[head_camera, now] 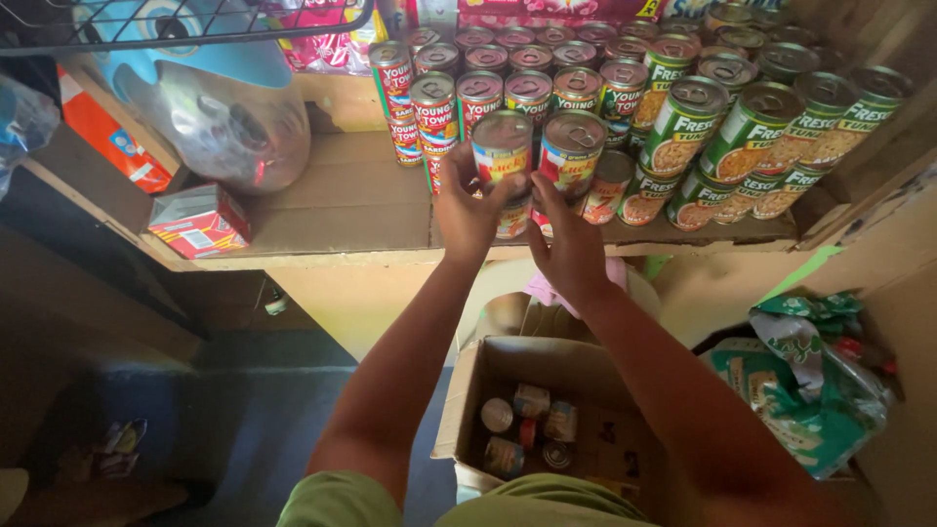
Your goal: Stocking various canned goods and packaged food items onto store shelves from a box.
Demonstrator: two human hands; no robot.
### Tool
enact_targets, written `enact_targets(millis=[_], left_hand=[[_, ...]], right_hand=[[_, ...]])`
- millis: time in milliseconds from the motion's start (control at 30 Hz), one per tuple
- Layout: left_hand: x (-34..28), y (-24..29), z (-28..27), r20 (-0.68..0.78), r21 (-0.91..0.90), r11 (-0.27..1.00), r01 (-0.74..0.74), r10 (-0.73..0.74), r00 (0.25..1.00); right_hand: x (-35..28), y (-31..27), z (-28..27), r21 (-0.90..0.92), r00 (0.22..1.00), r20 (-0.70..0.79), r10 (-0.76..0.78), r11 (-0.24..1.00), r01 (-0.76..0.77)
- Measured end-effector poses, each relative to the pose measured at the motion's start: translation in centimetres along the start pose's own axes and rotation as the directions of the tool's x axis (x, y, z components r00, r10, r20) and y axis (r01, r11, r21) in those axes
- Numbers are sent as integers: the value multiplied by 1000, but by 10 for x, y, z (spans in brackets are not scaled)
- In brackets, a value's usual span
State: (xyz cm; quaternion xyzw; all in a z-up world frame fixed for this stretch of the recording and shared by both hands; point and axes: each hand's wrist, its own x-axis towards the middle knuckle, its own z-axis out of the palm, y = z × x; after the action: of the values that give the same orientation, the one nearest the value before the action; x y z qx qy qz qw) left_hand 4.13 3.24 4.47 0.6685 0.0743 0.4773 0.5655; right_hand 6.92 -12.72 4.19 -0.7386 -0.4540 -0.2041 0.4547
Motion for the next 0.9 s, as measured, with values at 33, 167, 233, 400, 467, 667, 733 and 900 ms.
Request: enact_targets(millis=[33,167,233,400,467,667,733,900], left_hand=[[-3,-1,2,-1,0,1000,3,-3,1000],[-15,-16,4,-7,-8,1000,-5,5,1000],[-23,-31,8,9,-55,998,2,-2,1000],[-34,-18,6,-50,265,960,95,-85,995],[-34,-17,3,-19,327,943,67,-64,998],[-30,-8,2,0,385,916,116,-125,992],[-30,-20,1,4,323,938,127,-135,991],[-35,-41,-2,10,196,970,-146,147,989]], right_hand=[[-1,0,0,0,1000,3,1,1000,-1],[0,2,1,-84,996,-23,-82,993,80],[0,3,0,-78,995,-23,-102,992,100],[-6,7,7,-154,999,44,-23,988,29],[-7,8,9,-132,999,21,-48,990,50],[-11,7,5,-88,994,-46,-96,992,92],[-13,6,2,-51,996,-52,-76,996,73],[-23,7,-10,-6,999,-15,31,999,-31]])
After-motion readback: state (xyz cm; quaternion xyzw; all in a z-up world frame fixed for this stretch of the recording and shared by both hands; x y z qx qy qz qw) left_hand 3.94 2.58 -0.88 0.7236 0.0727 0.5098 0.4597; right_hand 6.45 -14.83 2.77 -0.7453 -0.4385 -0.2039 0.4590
